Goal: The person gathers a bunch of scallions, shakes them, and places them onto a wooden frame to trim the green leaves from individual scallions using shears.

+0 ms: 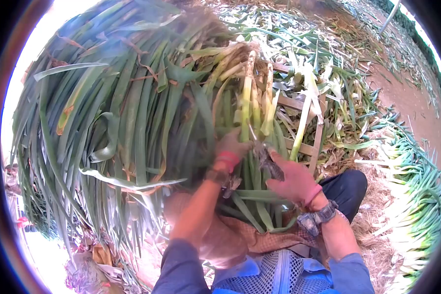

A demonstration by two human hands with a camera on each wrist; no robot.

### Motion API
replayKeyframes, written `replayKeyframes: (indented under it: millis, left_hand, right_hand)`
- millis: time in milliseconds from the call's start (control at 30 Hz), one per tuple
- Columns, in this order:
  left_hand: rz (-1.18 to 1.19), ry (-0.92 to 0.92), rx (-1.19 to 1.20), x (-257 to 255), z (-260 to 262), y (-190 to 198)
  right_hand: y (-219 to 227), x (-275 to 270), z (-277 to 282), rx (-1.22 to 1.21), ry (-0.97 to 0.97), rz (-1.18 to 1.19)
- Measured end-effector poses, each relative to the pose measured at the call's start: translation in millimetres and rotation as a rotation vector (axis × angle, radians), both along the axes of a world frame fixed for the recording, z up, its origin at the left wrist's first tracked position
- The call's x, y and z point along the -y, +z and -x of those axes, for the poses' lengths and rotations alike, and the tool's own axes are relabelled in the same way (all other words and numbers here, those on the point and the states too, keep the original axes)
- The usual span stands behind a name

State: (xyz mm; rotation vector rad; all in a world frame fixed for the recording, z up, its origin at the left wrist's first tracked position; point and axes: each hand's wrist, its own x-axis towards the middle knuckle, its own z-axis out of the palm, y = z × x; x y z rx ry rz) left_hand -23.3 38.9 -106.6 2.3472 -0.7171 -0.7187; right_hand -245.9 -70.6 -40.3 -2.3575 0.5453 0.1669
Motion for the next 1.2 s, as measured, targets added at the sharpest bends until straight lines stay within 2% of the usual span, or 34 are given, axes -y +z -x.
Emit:
replayKeyframes:
  millis: [100, 200, 400, 467, 600, 667, 733, 800, 833, 933, 1000, 1133, 1167, 1200]
  left_hand:
    - [-0.036, -0.023, -0.069, 2.6, -0.3, 8.7]
    - [-0.006, 0.011, -0.004, 1.4, 4.1, -0.1]
    - [-0.019, 0.0, -0.055, 3.2, 4.8, 3.1]
    - [-0.022, -0.005, -0.06, 4.3, 3.8, -1.9]
    - [-0.012, -0.014, -0.026, 7.2, 7.4, -5.3]
    - [0.008, -0.024, -0.057, 8.4, 6.3, -6.9]
    - [0.029, -0.042, -0.088, 8.3, 8.8, -6.7]
    - [0.096, -0.036, -0.059, 7.4, 11.7, -5.6]
    - [0.101, -0.037, -0.059, 6.8, 13.1, -5.4]
    - [0.106, -0.048, 0.014, 7.8, 18.1, -5.3]
    - [-0.007, -0.128, -0.048, 8.3, 24.4, -3.8]
    - [0.067, -0.168, -0.139, 5.9, 57.9, -3.5]
    - [0.093, -0.216, -0.145, 6.7, 72.2, -13.6]
    - [0.119, -0.263, -0.151, 7.7, 86.9, -23.4]
  right_hand:
    - [-4.4, 22.6, -32.4, 0.014, -0.04, 0.05]
    - [1.8, 42.5, -66.4, 0.009, -0.069, 0.092]
    - [-6.8, 88.2, -131.5, -0.062, -0.118, 0.121]
    - [-20.1, 102.3, -149.3, 0.099, -0.174, 0.175]
    - [-12.8, 120.2, -171.2, 0.044, -0.237, 0.148]
    - [-11.4, 120.1, -171.1, -0.007, -0.21, 0.154]
    - [-21.2, 121.6, -160.0, -0.059, -0.191, 0.162]
    - [-54.6, 125.0, -135.3, 0.341, -0.132, 0.272]
    - [-19.3, 110.7, -121.8, 0.024, -0.188, 0.082]
    - [14.2, 81.1, -69.8, -0.092, -0.178, -0.045]
    - [21.8, 63.8, -27.6, -0.049, -0.11, -0.037]
    - [5.2, 44.6, 57.6, 0.122, 0.048, -0.001]
    - [27.6, 41.3, 64.4, -0.045, -0.042, -0.086]
    - [27.2, 42.7, 72.6, -0.041, -0.044, -0.086]
